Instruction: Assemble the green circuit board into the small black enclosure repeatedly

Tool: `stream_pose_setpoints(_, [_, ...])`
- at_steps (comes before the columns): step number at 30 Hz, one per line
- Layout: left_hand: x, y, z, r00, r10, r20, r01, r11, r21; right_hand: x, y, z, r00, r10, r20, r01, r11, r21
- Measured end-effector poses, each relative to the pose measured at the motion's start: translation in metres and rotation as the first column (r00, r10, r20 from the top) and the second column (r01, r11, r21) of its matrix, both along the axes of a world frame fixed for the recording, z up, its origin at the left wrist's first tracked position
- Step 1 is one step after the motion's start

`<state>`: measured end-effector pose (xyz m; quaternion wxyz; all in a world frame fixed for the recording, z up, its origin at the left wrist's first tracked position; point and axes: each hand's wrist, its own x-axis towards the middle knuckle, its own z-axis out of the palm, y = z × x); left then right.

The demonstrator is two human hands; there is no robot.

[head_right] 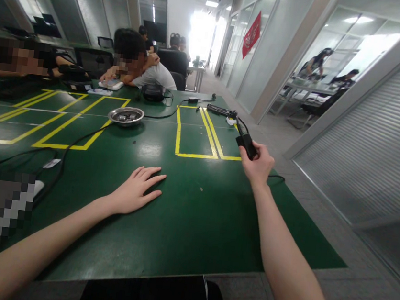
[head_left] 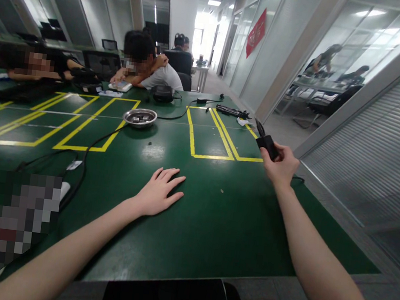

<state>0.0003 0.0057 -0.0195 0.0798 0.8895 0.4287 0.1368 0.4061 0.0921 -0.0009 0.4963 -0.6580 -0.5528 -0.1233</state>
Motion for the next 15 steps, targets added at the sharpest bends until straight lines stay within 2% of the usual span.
stream_pose_setpoints(2, [0.0, 0.0, 0.0, 1.0, -0.003, 0.005, 0.003, 1.0, 0.002, -0.003, 0.0, -0.001, 0.998, 0.057, 0.018, -0.056, 0.998, -0.015])
stream_pose_setpoints(5, [-0.001, 0.0, 0.001, 1.0, -0.007, 0.01, 0.007, 1.0, 0.0, -0.002, 0.005, -0.007, 0.994, 0.108, 0.008, -0.107, 0.988, -0.109])
stream_pose_setpoints(11, [0.0, -0.001, 0.001, 1.0, -0.003, 0.002, 0.003, 1.0, 0.005, 0.004, 0.014, -0.02, 0.995, 0.061, 0.073, -0.03, 0.931, -0.364])
stream_pose_setpoints(13, [0.0, -0.001, 0.001, 1.0, -0.002, -0.004, 0.002, 1.0, 0.008, 0.003, 0.013, -0.02, 0.987, 0.108, 0.119, -0.053, 0.915, -0.399])
stream_pose_setpoints(15, [0.001, -0.001, 0.002, 1.0, -0.002, -0.014, 0.002, 1.0, 0.005, 0.001, 0.012, -0.02, 0.971, 0.195, 0.139, -0.126, 0.908, -0.4])
